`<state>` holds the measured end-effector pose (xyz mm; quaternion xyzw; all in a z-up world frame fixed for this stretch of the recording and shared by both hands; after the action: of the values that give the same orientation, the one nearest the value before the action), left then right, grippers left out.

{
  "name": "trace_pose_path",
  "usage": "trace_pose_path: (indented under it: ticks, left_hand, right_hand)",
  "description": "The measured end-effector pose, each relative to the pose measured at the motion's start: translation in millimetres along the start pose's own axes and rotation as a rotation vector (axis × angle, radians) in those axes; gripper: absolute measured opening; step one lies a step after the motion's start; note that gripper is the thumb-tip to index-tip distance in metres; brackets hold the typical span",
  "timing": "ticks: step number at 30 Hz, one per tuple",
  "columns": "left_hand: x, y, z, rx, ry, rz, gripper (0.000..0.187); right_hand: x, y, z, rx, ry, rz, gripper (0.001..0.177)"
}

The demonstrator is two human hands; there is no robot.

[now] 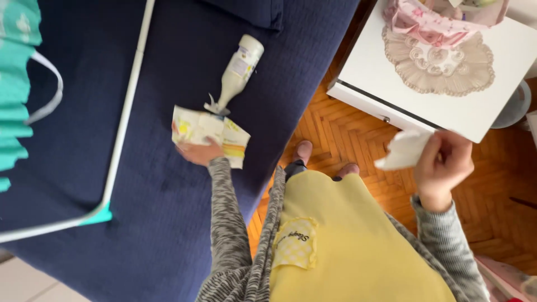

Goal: The person wipes the top of a white dresser and a white tabletop using a cloth and disposable wipes. They lift a decorative lace doily, wipe the surface beneath it, and place the doily back. They open a dresser drawer, wipe inside and around it, then handle a pack of baby wipes.

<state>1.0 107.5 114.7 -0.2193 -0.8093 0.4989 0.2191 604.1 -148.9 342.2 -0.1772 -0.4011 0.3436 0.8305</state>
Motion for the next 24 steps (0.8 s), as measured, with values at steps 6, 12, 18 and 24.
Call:
trace_pose_path:
  ticks: [6,12,18,24]
  left_hand:
    - [-22,196,-83,0.199,0.698,0.531,0.068]
    - [-10,235,-133,0.856,0.931,0.495,0.055]
    - [-25,155,-267,0.699,1.483,0.399,0.04]
    - [-145,144,-382,0.927,1.518,0.527,0.046]
  right_hand:
    - [-45,13,-5,-0.118,0.155,0.122,0.006]
    - [-65,14,-11,-0.228,0.212,0.226,0.005]
    - [-85,12,-28,-0.194,0.305,0.196,0.007]
    - [-74,9,-11,-0.186,0.301,0.2,0.006]
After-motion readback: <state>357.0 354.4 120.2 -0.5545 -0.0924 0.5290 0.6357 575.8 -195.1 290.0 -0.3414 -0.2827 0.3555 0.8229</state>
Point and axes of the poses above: each hand's wrist, its own x-axis towards the middle knuckle, its own y-axis out of the palm, z = x × y, the point moved 10 cm from there along x, towards the middle knuckle, and after that the axes turned 10 degrees about -y, right-handed, at the moved point
